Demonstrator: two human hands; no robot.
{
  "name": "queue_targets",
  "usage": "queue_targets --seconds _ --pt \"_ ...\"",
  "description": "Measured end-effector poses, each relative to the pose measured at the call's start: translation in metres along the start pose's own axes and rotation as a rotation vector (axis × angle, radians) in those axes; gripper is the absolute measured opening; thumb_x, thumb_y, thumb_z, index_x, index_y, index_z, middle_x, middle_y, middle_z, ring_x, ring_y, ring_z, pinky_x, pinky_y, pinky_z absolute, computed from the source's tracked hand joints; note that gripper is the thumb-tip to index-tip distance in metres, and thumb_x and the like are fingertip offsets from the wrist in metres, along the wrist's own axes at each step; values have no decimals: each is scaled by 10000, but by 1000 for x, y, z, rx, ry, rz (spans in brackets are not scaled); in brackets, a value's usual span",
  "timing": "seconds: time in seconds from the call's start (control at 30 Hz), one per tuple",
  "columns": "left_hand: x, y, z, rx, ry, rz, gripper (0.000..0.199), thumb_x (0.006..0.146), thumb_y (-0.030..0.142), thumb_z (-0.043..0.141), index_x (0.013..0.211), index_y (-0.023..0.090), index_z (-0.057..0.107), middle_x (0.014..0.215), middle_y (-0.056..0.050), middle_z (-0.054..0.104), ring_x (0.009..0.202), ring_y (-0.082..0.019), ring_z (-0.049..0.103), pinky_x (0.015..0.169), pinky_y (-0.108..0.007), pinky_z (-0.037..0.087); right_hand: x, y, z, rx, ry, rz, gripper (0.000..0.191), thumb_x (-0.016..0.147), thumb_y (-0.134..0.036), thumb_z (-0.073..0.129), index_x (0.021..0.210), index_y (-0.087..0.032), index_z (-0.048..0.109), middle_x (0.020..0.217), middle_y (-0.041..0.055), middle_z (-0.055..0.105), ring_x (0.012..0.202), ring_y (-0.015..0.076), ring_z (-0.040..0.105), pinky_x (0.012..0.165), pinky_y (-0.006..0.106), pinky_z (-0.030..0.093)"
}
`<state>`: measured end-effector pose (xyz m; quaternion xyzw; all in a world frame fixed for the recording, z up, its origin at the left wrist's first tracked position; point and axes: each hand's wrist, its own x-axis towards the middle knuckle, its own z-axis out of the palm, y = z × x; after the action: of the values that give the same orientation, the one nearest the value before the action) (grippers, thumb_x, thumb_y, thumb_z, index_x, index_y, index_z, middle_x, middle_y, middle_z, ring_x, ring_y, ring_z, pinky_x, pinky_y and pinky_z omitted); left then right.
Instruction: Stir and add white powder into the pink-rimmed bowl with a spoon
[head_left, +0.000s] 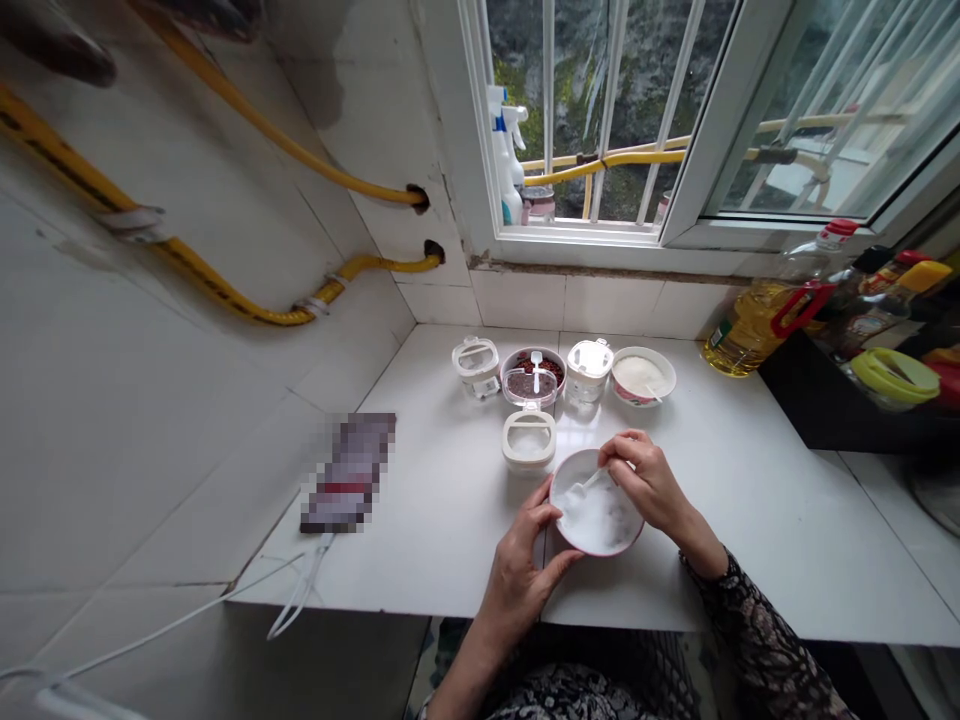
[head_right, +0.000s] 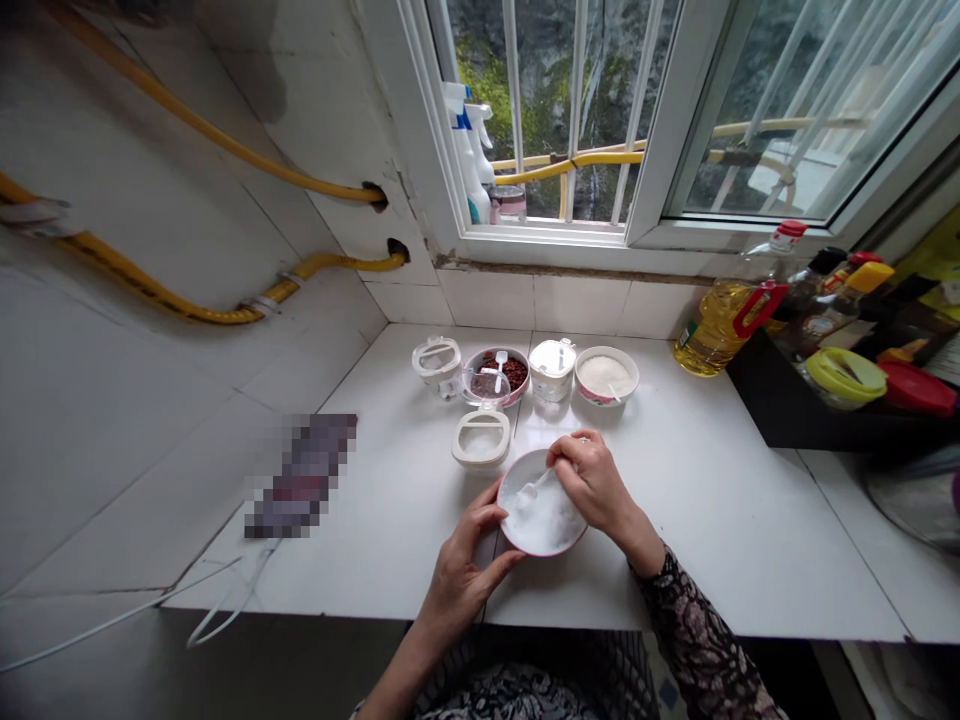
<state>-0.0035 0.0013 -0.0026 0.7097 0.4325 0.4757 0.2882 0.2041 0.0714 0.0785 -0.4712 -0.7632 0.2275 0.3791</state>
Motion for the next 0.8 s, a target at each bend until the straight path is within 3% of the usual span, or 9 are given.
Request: queue_targets --seconds 0.17,0.43,0.8 --pt "0 0 0 -9 4 -12 317 858 243 727 1136 226 575 1467 -181 563 1363 -301 559 1045 -430 533 1 1 -4 60 82 125 205 788 -193 464 660 -230 620 645 20 636 807 222 589 797 347 437" --pt "0 0 0 -4 -11 -19 306 868 263 722 1127 226 563 1458 -196 566 1373 -304 547 1049 -441 528 5 -1 -4 394 86 406 173 715 -292 487 650 -202 620 513 -33 481 523 141 446 550 276 343" --pt "1 1 0 4 -21 -32 307 854 223 723 1116 220 563 1465 -200 558 1370 -311 550 1046 -459 532 8 2 -3 567 138 428 123 696 -282 544 653 -195 620 493 -37 494 501 131 446 537 275 351"
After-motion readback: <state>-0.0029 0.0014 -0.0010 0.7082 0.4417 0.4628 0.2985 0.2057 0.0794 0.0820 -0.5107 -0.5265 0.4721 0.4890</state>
